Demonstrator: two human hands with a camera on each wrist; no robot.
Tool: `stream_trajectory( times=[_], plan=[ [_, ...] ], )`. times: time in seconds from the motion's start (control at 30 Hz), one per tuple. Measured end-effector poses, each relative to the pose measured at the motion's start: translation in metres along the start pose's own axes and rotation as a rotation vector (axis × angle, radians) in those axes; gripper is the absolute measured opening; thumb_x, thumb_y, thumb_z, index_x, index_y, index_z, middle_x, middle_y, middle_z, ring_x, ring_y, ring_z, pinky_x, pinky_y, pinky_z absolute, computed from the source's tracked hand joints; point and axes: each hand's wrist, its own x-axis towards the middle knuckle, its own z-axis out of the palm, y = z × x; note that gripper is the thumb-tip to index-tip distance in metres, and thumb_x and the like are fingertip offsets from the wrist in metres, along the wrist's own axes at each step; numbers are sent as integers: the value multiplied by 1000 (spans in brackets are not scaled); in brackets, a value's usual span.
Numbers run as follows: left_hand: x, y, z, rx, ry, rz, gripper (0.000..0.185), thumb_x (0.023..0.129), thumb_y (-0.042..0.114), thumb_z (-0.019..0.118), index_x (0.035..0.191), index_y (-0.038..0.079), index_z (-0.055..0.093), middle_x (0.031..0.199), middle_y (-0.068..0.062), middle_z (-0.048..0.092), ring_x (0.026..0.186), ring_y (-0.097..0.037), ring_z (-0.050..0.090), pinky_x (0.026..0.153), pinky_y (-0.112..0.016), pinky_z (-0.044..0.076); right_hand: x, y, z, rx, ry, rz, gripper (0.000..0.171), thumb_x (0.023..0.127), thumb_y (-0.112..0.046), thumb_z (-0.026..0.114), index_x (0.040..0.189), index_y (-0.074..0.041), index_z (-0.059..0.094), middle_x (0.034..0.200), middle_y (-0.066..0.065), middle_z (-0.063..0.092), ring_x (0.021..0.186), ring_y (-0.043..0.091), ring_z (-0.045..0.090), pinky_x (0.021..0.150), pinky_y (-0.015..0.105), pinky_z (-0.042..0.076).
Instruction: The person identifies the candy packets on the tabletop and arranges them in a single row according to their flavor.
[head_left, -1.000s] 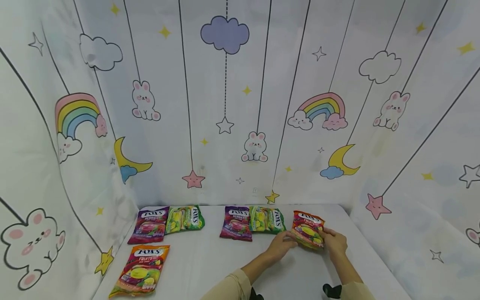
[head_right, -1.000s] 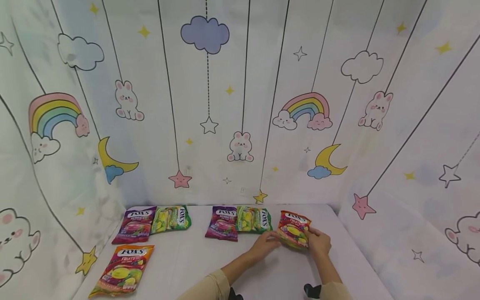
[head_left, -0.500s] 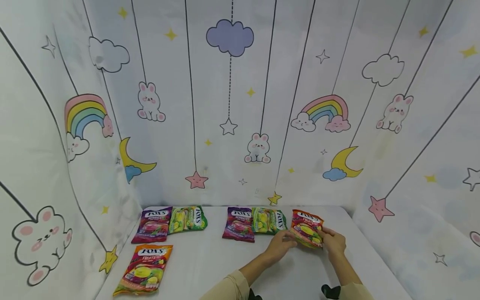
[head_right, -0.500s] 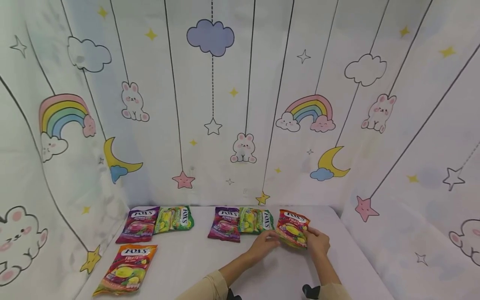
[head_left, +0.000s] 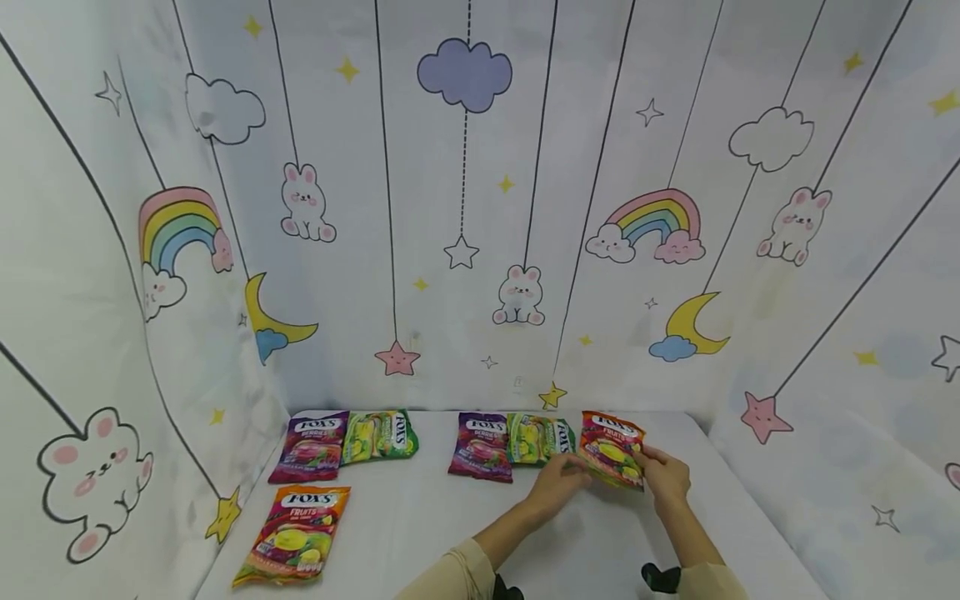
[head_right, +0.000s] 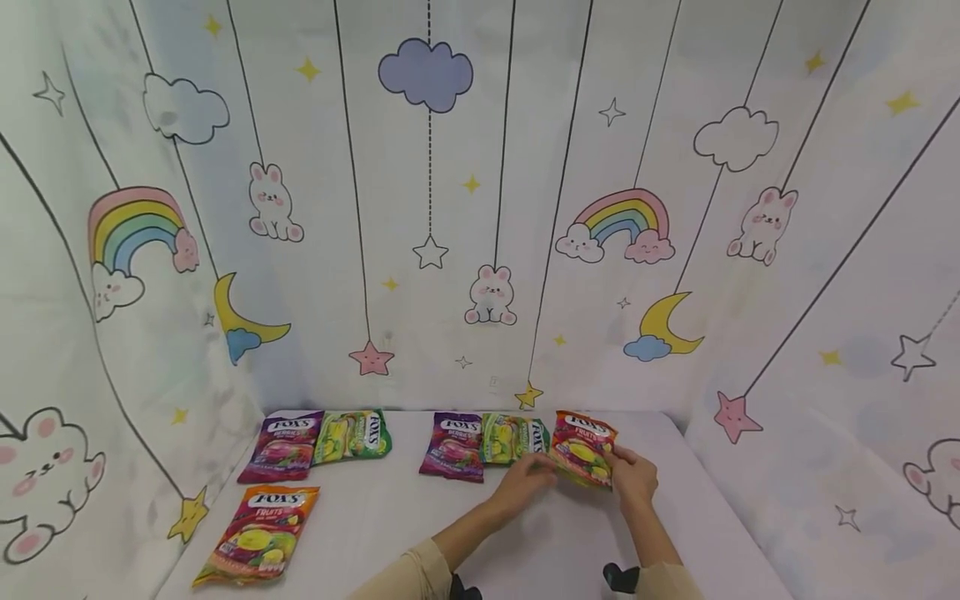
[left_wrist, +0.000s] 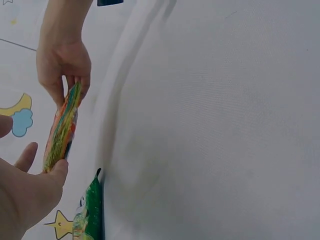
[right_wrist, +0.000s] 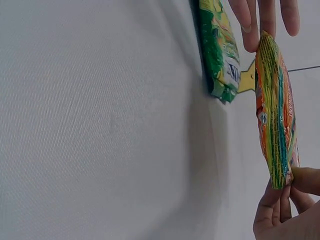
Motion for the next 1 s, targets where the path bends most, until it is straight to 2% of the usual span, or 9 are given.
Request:
stream_trajectory(
  times=[0.3,0.57,0.77,1.0],
  plan=[
    [-2,9,-12,42,48,-1,28,96,24,66,118,8,70,130,-5,64,119,-21,57,105,-51,45,-5,-8,7,35,-29,10,46,101,-25,68,137,4,64,146,30,53,131,42,46,106,55,37],
    [-9,13,-25,2,52,7,32,94,25,67,119,5,69,132,-6,65,123,-27,58,103,-48,46,-11,-15,13,39,-45,-24,47,101,-24,69,138,4,63,146,30,54,130,40,49,105,53,38],
    [-15,16,-35,-9,39,25,33,94,22,67,120,1,70,131,-12,66,116,-21,59,96,-40,49,-16,-19,19,36,-53,-15,47,101,-24,69,138,4,63,147,29,55,131,41,49,108,57,36],
    [-21,20,-43,-26,48,21,29,97,22,65,119,3,70,128,-7,66,114,-19,59,97,-41,49,-20,-24,24,44,-70,-16,45,102,-26,68,137,2,64,144,27,57,126,37,53,106,54,39]
  ],
)
